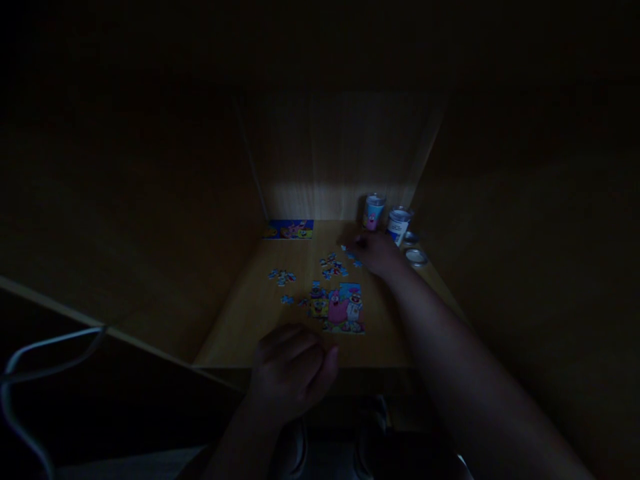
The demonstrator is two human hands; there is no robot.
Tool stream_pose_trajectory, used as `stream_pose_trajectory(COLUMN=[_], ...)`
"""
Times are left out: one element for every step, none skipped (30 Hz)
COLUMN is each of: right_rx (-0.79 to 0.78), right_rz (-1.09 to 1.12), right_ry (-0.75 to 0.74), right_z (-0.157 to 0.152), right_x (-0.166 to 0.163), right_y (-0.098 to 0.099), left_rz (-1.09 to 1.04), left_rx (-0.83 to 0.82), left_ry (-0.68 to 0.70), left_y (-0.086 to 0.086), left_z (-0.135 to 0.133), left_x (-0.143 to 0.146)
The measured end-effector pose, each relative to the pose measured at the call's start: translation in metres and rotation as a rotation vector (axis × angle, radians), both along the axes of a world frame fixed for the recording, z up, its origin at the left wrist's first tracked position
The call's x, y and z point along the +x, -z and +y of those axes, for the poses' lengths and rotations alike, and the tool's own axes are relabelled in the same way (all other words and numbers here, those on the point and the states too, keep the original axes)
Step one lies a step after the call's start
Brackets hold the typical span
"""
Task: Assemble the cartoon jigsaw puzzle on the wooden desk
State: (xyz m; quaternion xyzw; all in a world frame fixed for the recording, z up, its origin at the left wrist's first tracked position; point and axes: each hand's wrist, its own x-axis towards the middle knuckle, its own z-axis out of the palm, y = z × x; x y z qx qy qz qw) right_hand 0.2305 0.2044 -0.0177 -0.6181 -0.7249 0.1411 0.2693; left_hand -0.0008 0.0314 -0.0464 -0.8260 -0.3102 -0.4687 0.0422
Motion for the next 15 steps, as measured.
stream_pose_trajectory(right_rx=[-0.01, -0.024, -0.039, -0.051, -0.061, -0.068, -0.071, -0.072, -0.072, -0.071, -0.069, -0.068, -0.07, -0.074, -0.076], right_rz=[-0.031, -0.062, -0.088, -0.11, -0.125, -0.134, -0.139, -0.146, -0.156, -0.167, -0.176, -0.185, -0.196, -0.207, -0.22], right_ry=[0.01, 0.018, 0.027, 0.032, 0.032, 0.032, 0.032, 0.032, 0.033, 0.035, 0.032, 0.022, 0.011, 0.0, -0.011], right_z=[0.0, 0.0, -0.001, -0.001, -0.001, -0.001, 0.0, 0.0, 0.0, 0.0, 0.001, 0.001, 0.001, 0.002, 0.002], right_x=[0.001, 0.001, 0.002, 0.002, 0.002, 0.002, 0.003, 0.003, 0.003, 0.003, 0.003, 0.004, 0.004, 0.004, 0.004], right_y=[-0.001, -0.002, -0.003, -0.003, -0.004, -0.004, -0.004, -0.004, -0.004, -0.003, -0.003, -0.003, -0.003, -0.003, -0.003], left_rz=[0.004, 0.01, 0.016, 0.019, 0.02, 0.017, 0.011, 0.006, 0.004, 0.005, 0.011, 0.025, 0.044, 0.074, 0.112], left_rx=[-0.002, -0.009, -0.016, -0.023, -0.026, -0.024, -0.019, -0.016, -0.017, -0.026, -0.043, -0.072, -0.11, -0.165, -0.24], left_ry=[-0.001, -0.001, -0.003, -0.004, -0.003, -0.001, 0.007, 0.02, 0.035, 0.049, 0.065, 0.079, 0.093, 0.121, 0.156], left_y=[-0.001, -0.001, -0.002, -0.002, -0.001, 0.0, 0.0, -0.001, -0.003, -0.006, -0.011, -0.018, -0.025, -0.032, -0.039], left_z=[0.0, 0.0, -0.001, -0.001, -0.001, 0.0, 0.0, -0.001, -0.001, -0.003, -0.005, -0.009, -0.013, -0.018, -0.024], left_x=[0.0, 0.0, 0.0, 0.0, 0.0, 0.0, 0.0, 0.0, -0.001, -0.002, -0.003, -0.005, -0.007, -0.01, -0.013])
